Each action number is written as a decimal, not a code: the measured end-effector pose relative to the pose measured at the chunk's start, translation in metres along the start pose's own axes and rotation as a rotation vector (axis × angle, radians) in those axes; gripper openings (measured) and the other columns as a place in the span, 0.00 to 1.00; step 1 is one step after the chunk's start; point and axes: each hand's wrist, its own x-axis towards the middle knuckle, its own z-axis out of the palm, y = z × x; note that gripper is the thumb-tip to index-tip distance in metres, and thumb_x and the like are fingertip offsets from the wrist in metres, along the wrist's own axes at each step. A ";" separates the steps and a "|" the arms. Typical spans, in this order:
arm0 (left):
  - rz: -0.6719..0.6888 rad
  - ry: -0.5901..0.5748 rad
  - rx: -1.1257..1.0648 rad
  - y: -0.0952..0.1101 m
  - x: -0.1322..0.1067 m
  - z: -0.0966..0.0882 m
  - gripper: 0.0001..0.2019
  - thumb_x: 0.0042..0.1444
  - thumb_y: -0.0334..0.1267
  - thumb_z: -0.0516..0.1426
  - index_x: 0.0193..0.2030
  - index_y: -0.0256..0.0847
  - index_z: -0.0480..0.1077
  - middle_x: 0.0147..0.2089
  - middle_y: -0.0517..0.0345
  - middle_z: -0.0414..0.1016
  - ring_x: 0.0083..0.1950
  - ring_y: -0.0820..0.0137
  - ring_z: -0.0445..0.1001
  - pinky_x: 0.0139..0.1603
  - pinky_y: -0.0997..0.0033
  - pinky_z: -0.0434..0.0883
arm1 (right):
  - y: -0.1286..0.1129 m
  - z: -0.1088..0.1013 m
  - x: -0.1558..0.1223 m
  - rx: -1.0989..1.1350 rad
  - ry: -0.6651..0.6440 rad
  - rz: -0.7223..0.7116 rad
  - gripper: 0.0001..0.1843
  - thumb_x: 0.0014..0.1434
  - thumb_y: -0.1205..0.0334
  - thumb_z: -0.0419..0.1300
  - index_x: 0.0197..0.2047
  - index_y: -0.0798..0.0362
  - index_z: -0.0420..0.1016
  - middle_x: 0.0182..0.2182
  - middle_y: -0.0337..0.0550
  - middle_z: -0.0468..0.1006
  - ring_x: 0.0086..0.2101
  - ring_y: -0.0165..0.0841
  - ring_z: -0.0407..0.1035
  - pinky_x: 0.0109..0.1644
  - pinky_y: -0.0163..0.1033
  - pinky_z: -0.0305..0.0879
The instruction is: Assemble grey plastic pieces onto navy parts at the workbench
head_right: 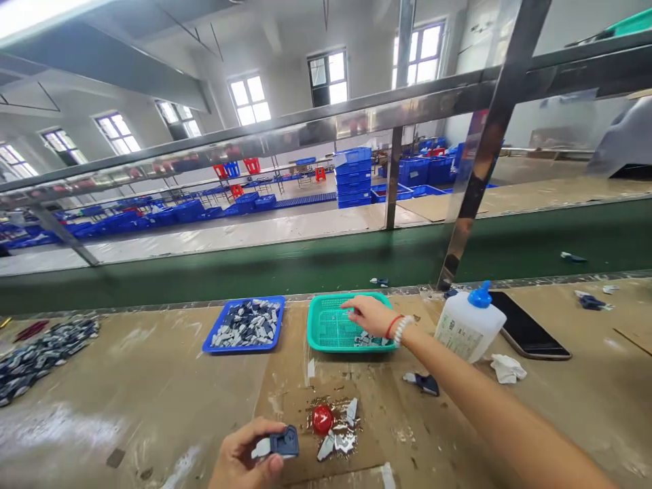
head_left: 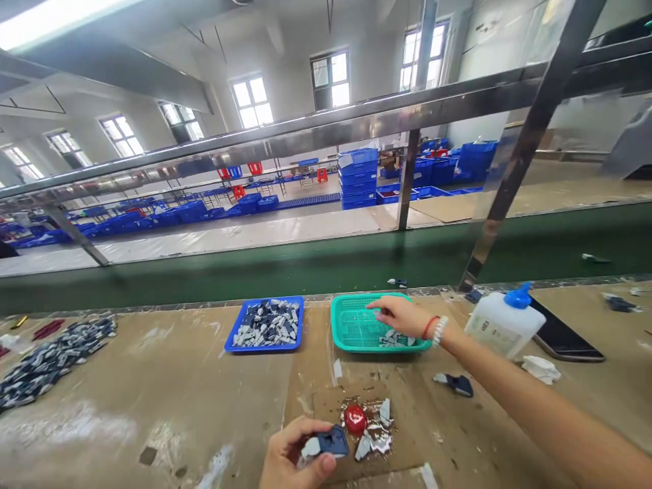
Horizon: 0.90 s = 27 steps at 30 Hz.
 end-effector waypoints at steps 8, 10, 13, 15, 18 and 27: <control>-0.217 -0.004 -0.565 -0.025 -0.010 0.032 0.16 0.46 0.48 0.67 0.35 0.42 0.71 0.29 0.62 0.69 0.26 0.76 0.69 0.31 0.77 0.65 | -0.015 0.059 -0.132 0.309 0.091 0.158 0.18 0.57 0.47 0.58 0.31 0.56 0.73 0.27 0.43 0.77 0.28 0.31 0.72 0.30 0.34 0.72; -0.285 -0.045 -0.657 -0.030 -0.013 0.035 0.18 0.45 0.46 0.68 0.42 0.43 0.72 0.30 0.61 0.68 0.27 0.77 0.68 0.30 0.78 0.64 | -0.006 0.077 -0.155 0.370 0.208 0.216 0.21 0.54 0.44 0.60 0.30 0.56 0.74 0.28 0.44 0.78 0.28 0.33 0.73 0.31 0.35 0.74; -0.326 -0.124 -0.739 -0.036 -0.016 0.036 0.23 0.45 0.44 0.68 0.49 0.41 0.73 0.34 0.56 0.68 0.31 0.74 0.68 0.33 0.74 0.65 | 0.005 0.090 -0.176 0.369 0.353 0.254 0.21 0.54 0.44 0.61 0.30 0.55 0.76 0.30 0.45 0.79 0.30 0.33 0.75 0.34 0.34 0.76; -0.360 -0.155 -0.801 -0.037 -0.019 0.034 0.22 0.47 0.44 0.67 0.48 0.38 0.74 0.34 0.56 0.66 0.29 0.75 0.65 0.31 0.74 0.64 | 0.004 0.089 -0.181 0.361 0.376 0.272 0.19 0.54 0.45 0.61 0.33 0.55 0.78 0.32 0.45 0.80 0.31 0.34 0.76 0.34 0.33 0.76; -0.412 -0.108 -0.850 -0.036 -0.021 0.032 0.23 0.50 0.52 0.63 0.47 0.38 0.74 0.30 0.61 0.60 0.25 0.79 0.56 0.27 0.76 0.59 | -0.009 0.085 -0.178 0.326 0.320 0.209 0.16 0.57 0.48 0.61 0.37 0.52 0.79 0.35 0.44 0.80 0.34 0.33 0.76 0.35 0.33 0.76; -0.264 0.404 -0.462 -0.046 -0.029 0.023 0.27 0.43 0.64 0.62 0.34 0.38 0.70 0.25 0.63 0.60 0.23 0.78 0.55 0.24 0.79 0.58 | -0.047 0.128 -0.165 -0.021 0.287 -0.038 0.19 0.67 0.54 0.48 0.33 0.52 0.76 0.30 0.43 0.76 0.30 0.32 0.72 0.33 0.36 0.70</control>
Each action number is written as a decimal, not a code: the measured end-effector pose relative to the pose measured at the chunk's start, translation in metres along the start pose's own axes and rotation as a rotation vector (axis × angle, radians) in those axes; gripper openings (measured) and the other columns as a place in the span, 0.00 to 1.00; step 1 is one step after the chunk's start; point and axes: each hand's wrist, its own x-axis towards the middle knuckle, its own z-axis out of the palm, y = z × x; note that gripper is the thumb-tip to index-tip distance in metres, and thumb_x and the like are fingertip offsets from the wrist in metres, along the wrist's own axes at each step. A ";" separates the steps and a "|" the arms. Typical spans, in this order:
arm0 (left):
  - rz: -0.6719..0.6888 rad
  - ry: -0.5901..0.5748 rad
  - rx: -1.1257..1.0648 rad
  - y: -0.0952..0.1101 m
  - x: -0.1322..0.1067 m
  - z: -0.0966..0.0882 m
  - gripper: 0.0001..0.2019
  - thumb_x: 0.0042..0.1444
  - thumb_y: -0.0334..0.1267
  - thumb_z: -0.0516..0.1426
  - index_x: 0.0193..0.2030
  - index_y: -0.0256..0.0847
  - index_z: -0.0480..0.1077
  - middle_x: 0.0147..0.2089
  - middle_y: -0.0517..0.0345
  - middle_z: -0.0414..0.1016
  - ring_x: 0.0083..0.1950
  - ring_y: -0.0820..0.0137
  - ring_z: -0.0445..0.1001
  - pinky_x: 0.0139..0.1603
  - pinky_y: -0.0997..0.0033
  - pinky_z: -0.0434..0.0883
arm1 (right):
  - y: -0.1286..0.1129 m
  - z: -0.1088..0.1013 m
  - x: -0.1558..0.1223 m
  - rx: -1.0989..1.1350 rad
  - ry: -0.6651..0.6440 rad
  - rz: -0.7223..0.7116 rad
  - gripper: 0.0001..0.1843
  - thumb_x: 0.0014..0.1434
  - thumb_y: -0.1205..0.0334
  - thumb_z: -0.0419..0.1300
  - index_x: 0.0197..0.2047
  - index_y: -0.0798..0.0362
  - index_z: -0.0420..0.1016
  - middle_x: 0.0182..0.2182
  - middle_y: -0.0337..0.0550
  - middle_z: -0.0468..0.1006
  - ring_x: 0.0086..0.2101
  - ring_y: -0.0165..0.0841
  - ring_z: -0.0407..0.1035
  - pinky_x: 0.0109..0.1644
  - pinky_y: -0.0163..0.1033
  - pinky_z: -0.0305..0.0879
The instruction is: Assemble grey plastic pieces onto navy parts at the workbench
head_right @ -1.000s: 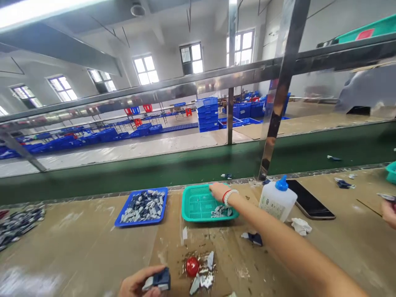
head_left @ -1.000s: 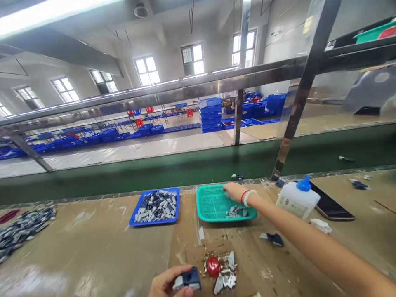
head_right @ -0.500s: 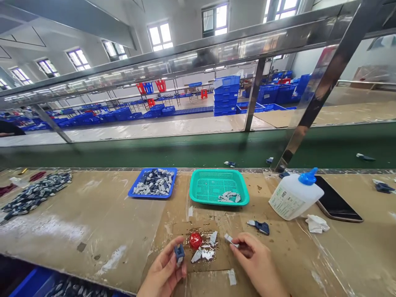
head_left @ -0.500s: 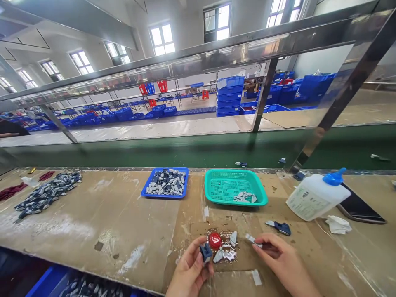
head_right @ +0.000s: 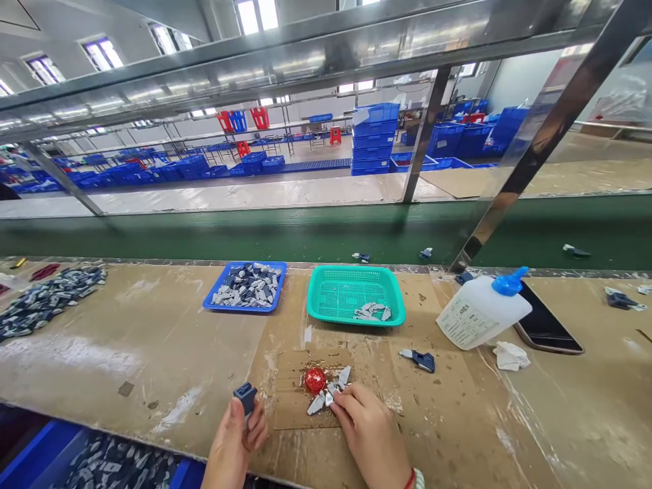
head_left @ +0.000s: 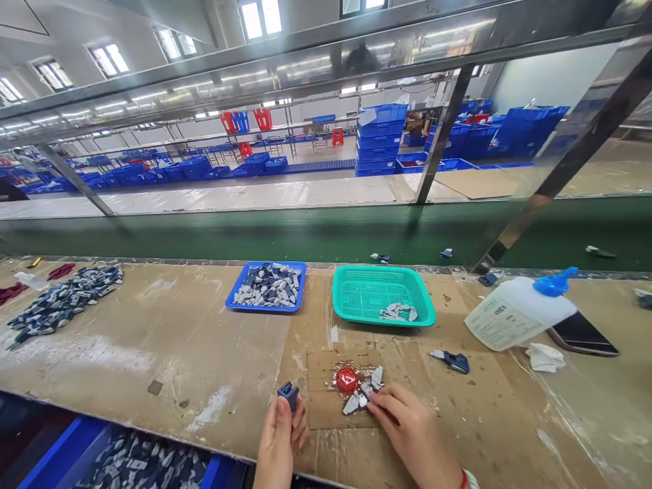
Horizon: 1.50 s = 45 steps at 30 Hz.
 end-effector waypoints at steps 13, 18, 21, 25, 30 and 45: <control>0.085 -0.190 0.366 0.017 -0.003 -0.006 0.25 0.57 0.56 0.54 0.55 0.41 0.63 0.27 0.59 0.73 0.32 0.67 0.71 0.40 0.70 0.68 | -0.007 0.009 -0.004 -0.132 -0.024 -0.037 0.21 0.68 0.55 0.44 0.37 0.53 0.77 0.30 0.44 0.75 0.29 0.33 0.72 0.32 0.37 0.69; 0.066 -0.181 0.212 0.009 0.004 -0.005 0.23 0.54 0.57 0.57 0.49 0.44 0.64 0.37 0.56 0.72 0.28 0.73 0.67 0.31 0.73 0.64 | -0.002 0.002 0.002 0.153 -0.073 0.170 0.20 0.64 0.49 0.51 0.38 0.52 0.80 0.32 0.46 0.78 0.30 0.33 0.73 0.34 0.35 0.70; -0.030 -0.212 0.170 0.004 0.009 0.000 0.26 0.53 0.60 0.56 0.51 0.43 0.66 0.33 0.60 0.69 0.25 0.77 0.59 0.28 0.76 0.59 | 0.006 -0.010 0.010 0.496 -0.102 0.481 0.20 0.54 0.45 0.62 0.36 0.54 0.81 0.31 0.47 0.79 0.28 0.33 0.73 0.30 0.33 0.71; -0.115 -0.308 0.237 0.010 0.010 0.026 0.27 0.54 0.64 0.52 0.47 0.42 0.70 0.28 0.62 0.63 0.27 0.76 0.58 0.30 0.77 0.57 | 0.007 -0.026 0.019 0.879 -0.079 0.713 0.23 0.46 0.45 0.68 0.37 0.55 0.82 0.26 0.45 0.79 0.24 0.30 0.71 0.28 0.32 0.72; -0.077 -0.451 0.291 0.024 0.001 0.066 0.33 0.52 0.69 0.47 0.39 0.39 0.73 0.26 0.60 0.62 0.27 0.74 0.59 0.30 0.75 0.57 | -0.022 -0.049 0.031 0.784 -0.024 0.409 0.10 0.52 0.57 0.66 0.38 0.50 0.82 0.34 0.46 0.79 0.30 0.32 0.74 0.32 0.32 0.74; 0.369 -0.411 0.481 0.028 -0.013 0.086 0.28 0.54 0.67 0.45 0.32 0.42 0.68 0.26 0.56 0.66 0.28 0.66 0.63 0.31 0.68 0.57 | -0.047 -0.054 0.031 0.261 0.081 -0.163 0.12 0.61 0.68 0.56 0.44 0.49 0.78 0.34 0.45 0.78 0.32 0.29 0.74 0.34 0.27 0.72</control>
